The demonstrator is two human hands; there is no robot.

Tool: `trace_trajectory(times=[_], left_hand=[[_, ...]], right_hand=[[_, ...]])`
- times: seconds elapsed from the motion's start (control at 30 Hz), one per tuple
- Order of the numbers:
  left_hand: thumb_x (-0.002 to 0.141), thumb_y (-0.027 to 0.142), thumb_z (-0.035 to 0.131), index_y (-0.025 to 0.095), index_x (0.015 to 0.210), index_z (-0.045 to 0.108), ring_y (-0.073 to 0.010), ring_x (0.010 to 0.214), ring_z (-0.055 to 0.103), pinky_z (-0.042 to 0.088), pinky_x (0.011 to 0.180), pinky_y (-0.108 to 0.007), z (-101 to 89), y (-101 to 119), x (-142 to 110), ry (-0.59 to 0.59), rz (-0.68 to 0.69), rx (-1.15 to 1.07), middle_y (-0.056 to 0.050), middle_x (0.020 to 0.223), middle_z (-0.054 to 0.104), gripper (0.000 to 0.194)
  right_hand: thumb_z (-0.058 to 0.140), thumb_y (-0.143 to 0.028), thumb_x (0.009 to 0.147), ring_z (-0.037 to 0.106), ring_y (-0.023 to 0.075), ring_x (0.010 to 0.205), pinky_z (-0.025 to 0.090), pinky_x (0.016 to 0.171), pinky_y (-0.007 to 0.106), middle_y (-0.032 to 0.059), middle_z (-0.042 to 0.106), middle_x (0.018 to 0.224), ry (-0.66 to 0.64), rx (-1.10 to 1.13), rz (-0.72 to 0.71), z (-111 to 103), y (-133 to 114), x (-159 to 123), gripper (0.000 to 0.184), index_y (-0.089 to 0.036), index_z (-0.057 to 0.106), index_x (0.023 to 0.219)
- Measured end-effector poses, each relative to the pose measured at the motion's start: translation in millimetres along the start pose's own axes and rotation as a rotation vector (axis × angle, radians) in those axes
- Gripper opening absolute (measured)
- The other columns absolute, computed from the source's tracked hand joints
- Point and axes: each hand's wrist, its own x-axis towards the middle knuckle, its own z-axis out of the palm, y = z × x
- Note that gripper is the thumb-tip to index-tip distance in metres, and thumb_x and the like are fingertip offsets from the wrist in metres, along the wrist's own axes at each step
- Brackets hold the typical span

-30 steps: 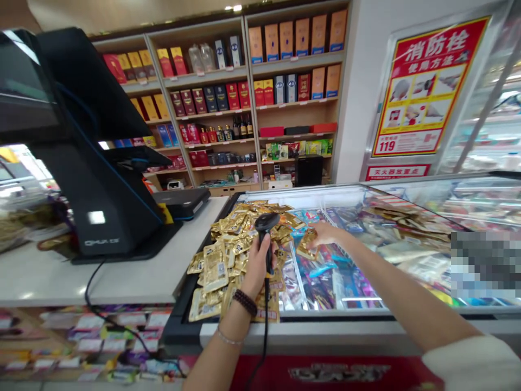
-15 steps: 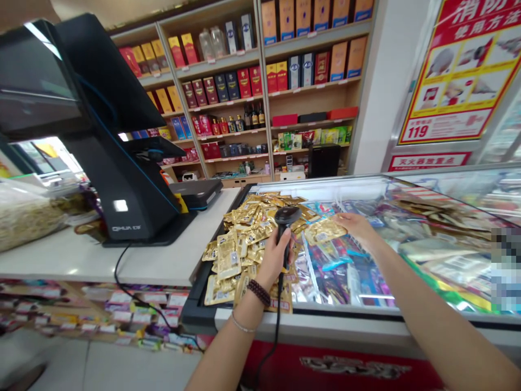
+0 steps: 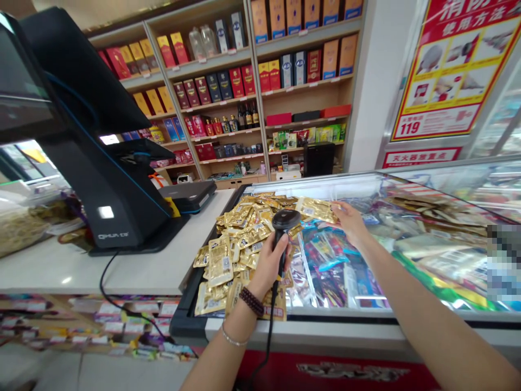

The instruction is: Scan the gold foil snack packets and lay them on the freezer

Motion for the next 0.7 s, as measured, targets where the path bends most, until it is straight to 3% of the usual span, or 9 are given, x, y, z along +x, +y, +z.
trace_trajectory(times=[0.13,0.3,0.47,0.7], left_hand=[[0.082,0.088,0.085,0.023,0.094,0.060,-0.0067,0.044,0.050,0.034,0.041,-0.022,0.9,3,-1,-0.002,-0.001,-0.008,0.006,0.075,0.060,0.071],[0.084,0.086,0.084,0.023,0.093,0.060,-0.0071,0.043,0.050,0.034,0.040,-0.022,2.2,4,-3,-0.033,-0.007,0.015,0.006,0.074,0.061,0.068],[0.085,0.084,0.083,0.024,0.094,0.060,-0.0070,0.042,0.049,0.033,0.039,-0.022,2.7,1,-3,-0.051,-0.010,0.024,0.006,0.074,0.060,0.064],[0.084,0.089,0.081,0.024,0.097,0.059,-0.0064,0.043,0.049,0.033,0.039,-0.022,2.3,1,-3,-0.060,-0.009,0.025,0.007,0.074,0.058,0.069]], right_hand=[[0.100,-0.042,0.065,0.085,0.0299,0.082,0.075,0.070,0.044,-0.0011,0.083,0.084,-0.029,0.042,0.000,-1,0,3,0.051,-0.029,0.075,0.107],[0.096,-0.043,0.067,0.086,0.0335,0.093,0.075,0.076,0.049,0.0022,0.086,0.091,-0.045,0.051,-0.077,0,7,4,0.049,-0.029,0.077,0.110],[0.095,-0.041,0.069,0.086,0.0358,0.103,0.075,0.082,0.051,0.0033,0.085,0.092,-0.048,0.026,-0.084,2,-2,-4,0.045,-0.028,0.077,0.109],[0.100,-0.045,0.065,0.086,0.0356,0.101,0.076,0.083,0.051,0.0031,0.085,0.091,-0.059,0.017,-0.091,2,-10,-8,0.052,-0.027,0.077,0.107]])
